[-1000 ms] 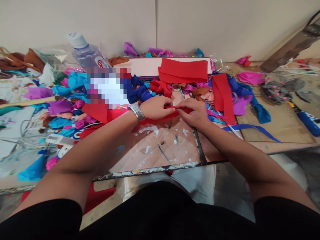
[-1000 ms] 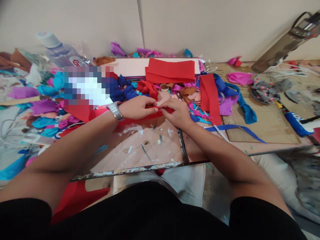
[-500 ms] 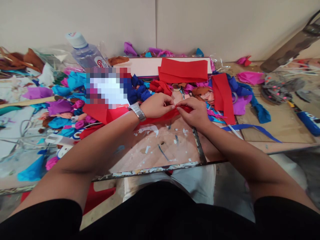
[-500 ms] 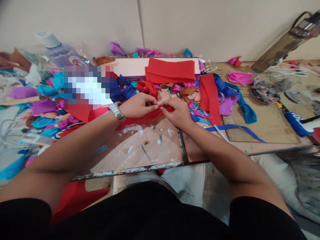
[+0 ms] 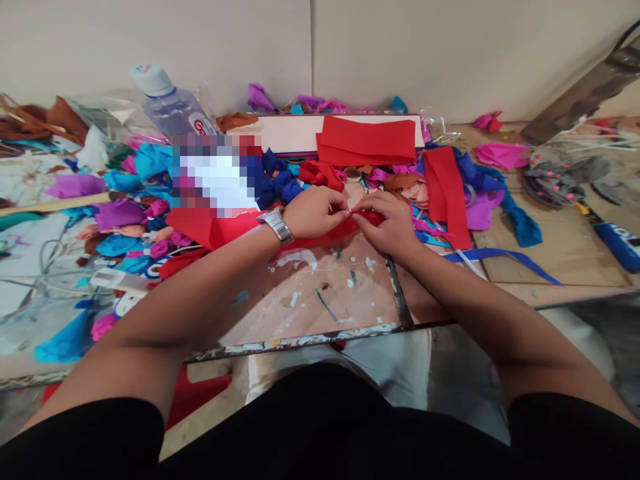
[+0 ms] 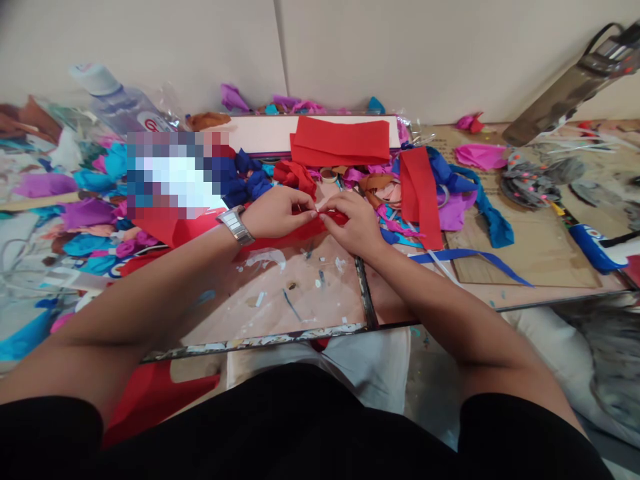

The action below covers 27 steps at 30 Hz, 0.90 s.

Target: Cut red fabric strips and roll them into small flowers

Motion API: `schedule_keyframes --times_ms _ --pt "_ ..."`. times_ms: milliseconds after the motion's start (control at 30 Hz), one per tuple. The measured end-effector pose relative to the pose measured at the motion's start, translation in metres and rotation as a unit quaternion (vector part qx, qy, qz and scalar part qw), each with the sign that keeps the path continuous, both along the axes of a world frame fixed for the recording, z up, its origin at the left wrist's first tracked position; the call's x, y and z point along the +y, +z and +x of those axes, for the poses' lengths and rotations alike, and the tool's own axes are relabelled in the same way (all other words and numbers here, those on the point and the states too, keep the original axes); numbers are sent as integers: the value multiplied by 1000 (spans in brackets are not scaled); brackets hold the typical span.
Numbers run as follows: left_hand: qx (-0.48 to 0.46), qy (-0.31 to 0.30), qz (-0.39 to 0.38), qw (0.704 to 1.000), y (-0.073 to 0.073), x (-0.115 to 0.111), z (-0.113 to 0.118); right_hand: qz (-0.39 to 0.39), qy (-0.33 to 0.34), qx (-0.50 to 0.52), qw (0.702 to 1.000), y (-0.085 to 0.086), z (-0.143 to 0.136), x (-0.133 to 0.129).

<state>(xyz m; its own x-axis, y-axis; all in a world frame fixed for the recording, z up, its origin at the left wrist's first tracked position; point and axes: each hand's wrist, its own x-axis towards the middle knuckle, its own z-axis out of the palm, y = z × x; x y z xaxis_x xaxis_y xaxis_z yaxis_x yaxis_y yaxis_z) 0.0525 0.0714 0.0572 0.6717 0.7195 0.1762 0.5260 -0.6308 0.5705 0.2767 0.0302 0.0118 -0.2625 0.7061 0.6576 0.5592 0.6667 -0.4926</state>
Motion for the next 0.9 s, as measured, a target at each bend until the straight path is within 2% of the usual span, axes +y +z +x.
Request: schedule_keyframes --times_ms 233,500,600,700,900 --pt "1 -12 27 1000 1 -3 2 -4 1 -14 1000 -1 0 0" --pt "88 -34 168 981 -4 -5 4 -44 16 -32 998 -5 0 4" --pt "114 -24 193 974 -6 -4 4 -57 13 -24 998 -5 1 4" --pt "123 -19 181 976 -6 -3 3 -51 7 -36 998 -2 1 2" --pt "120 -20 103 987 0 0 -2 -38 -6 -67 997 4 3 2"
